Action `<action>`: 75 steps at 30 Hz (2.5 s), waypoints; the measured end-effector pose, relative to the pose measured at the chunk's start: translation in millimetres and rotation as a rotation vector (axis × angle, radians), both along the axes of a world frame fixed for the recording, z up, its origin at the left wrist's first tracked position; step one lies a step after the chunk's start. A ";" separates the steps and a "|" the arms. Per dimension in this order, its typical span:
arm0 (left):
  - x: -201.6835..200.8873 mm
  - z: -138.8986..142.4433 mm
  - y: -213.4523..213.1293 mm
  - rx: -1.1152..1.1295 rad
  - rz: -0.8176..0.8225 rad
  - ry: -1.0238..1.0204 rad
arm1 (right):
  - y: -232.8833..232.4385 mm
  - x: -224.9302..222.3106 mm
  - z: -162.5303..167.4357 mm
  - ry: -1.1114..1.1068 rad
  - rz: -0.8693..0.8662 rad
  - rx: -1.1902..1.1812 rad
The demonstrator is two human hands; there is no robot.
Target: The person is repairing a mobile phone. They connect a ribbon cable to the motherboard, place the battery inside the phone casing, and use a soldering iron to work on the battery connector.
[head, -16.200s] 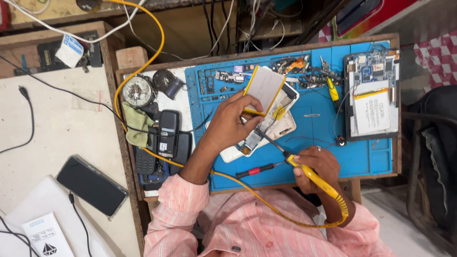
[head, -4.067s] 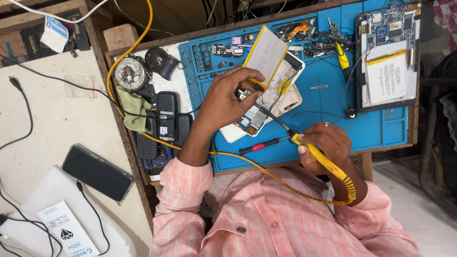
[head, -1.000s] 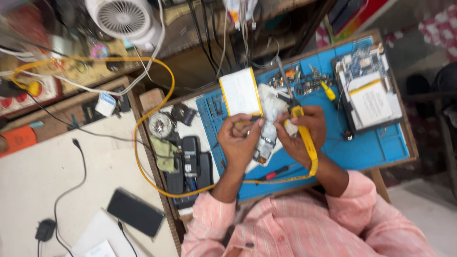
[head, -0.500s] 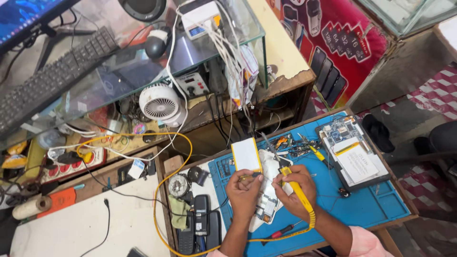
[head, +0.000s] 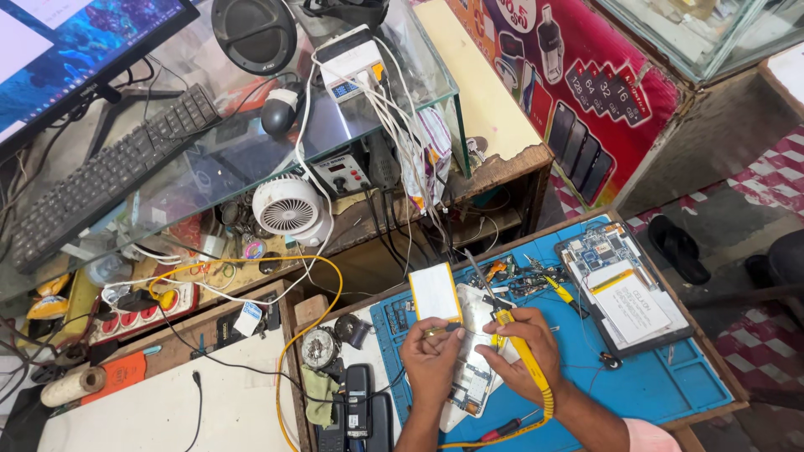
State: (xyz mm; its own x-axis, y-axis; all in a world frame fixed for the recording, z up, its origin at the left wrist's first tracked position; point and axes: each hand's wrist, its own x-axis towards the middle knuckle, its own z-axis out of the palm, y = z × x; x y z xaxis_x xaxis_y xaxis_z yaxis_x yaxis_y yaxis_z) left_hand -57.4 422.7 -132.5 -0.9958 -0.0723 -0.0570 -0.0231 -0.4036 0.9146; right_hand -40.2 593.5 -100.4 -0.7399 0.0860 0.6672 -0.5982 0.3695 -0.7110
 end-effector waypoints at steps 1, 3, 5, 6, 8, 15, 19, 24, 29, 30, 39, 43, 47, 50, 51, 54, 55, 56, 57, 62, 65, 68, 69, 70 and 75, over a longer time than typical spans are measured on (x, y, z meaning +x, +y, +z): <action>-0.1 -0.2 0.1 0.002 -0.005 0.000 | -0.3 -0.8 -2.1 0.009 -0.013 0.019; -0.3 -0.8 -0.1 0.011 -0.011 0.001 | -0.4 -1.7 -6.0 0.006 -0.027 0.031; -0.2 -1.6 -0.3 0.019 -0.019 0.005 | -0.2 -2.1 -8.9 -0.019 -0.029 0.018; -1.2 -2.1 -0.4 0.022 -0.024 0.010 | 0.0 -2.7 -9.8 -0.028 -0.024 0.010; -1.1 -3.0 -0.4 0.022 -0.028 0.011 | -0.2 -2.6 -10.3 -0.047 -0.012 -0.006; -2.1 -1.6 0.1 -0.018 -0.018 0.001 | -1.6 -3.4 -7.8 -0.041 -0.018 -0.026; -1.4 2.2 1.0 -0.047 -0.023 -0.010 | -1.2 -4.7 -11.0 -0.035 -0.024 -0.016; 1.1 3.0 1.3 -0.102 -0.008 0.037 | -1.3 -2.9 -14.0 -0.053 -0.017 -0.034; 4.5 0.5 2.0 -0.188 0.008 0.107 | -2.5 -2.0 -7.2 0.001 -0.048 0.019; 4.8 0.3 2.3 -0.188 0.014 0.112 | -2.9 -1.8 -5.3 -0.003 -0.047 0.016; 8.4 4.0 1.6 -0.152 0.041 0.138 | -6.1 0.8 0.8 -0.022 -0.048 0.028; 9.7 5.6 2.2 -0.130 0.041 0.170 | -6.9 1.7 0.5 0.021 -0.068 0.071; 9.8 6.0 1.6 -0.117 0.034 0.140 | -8.4 1.7 -0.9 0.087 -0.097 0.116; 10.0 5.2 2.1 -0.099 0.029 0.148 | -8.8 2.5 -2.8 0.078 -0.138 0.145; 9.9 4.9 1.9 -0.093 0.029 0.153 | -8.7 2.7 -3.4 0.075 -0.133 0.139; 9.3 4.4 1.8 -0.110 0.030 0.152 | -7.9 2.5 -4.1 0.065 -0.116 0.128; 8.9 4.4 1.8 -0.121 0.030 0.149 | -7.8 2.3 -3.8 0.062 -0.111 0.128; 8.6 4.6 1.7 -0.119 0.032 0.152 | -7.7 2.0 -3.3 0.058 -0.107 0.127; 8.2 4.9 1.7 -0.118 0.034 0.155 | -7.6 1.6 -2.5 0.062 -0.111 0.133; 7.8 6.3 1.6 -0.121 0.041 0.155 | -8.0 1.7 0.4 0.063 -0.125 0.128; 8.4 6.1 0.4 -0.111 0.036 0.134 | -7.6 2.1 -0.6 0.071 -0.121 0.129; 8.0 4.9 -1.6 -0.044 0.015 0.091 | -7.7 3.0 -3.3 0.084 -0.116 0.138; 8.0 4.3 -1.8 -0.013 0.014 0.088 | -7.7 3.7 -4.2 0.078 -0.104 0.134; 7.5 3.8 -1.8 0.018 0.013 0.086 | -8.2 4.0 -5.1 0.074 -0.091 0.131; 4.2 2.9 0.2 0.047 0.035 0.046 | -10.9 5.4 -8.4 0.051 -0.018 0.076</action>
State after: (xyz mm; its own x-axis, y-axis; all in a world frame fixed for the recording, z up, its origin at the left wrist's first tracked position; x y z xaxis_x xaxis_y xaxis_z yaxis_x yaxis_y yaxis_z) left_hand -53.1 422.9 -129.6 -0.9943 -0.1057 -0.0158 0.0332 -0.4461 0.8944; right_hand -34.8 582.6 -108.8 -0.7036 0.0467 0.7091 -0.6255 0.4329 -0.6491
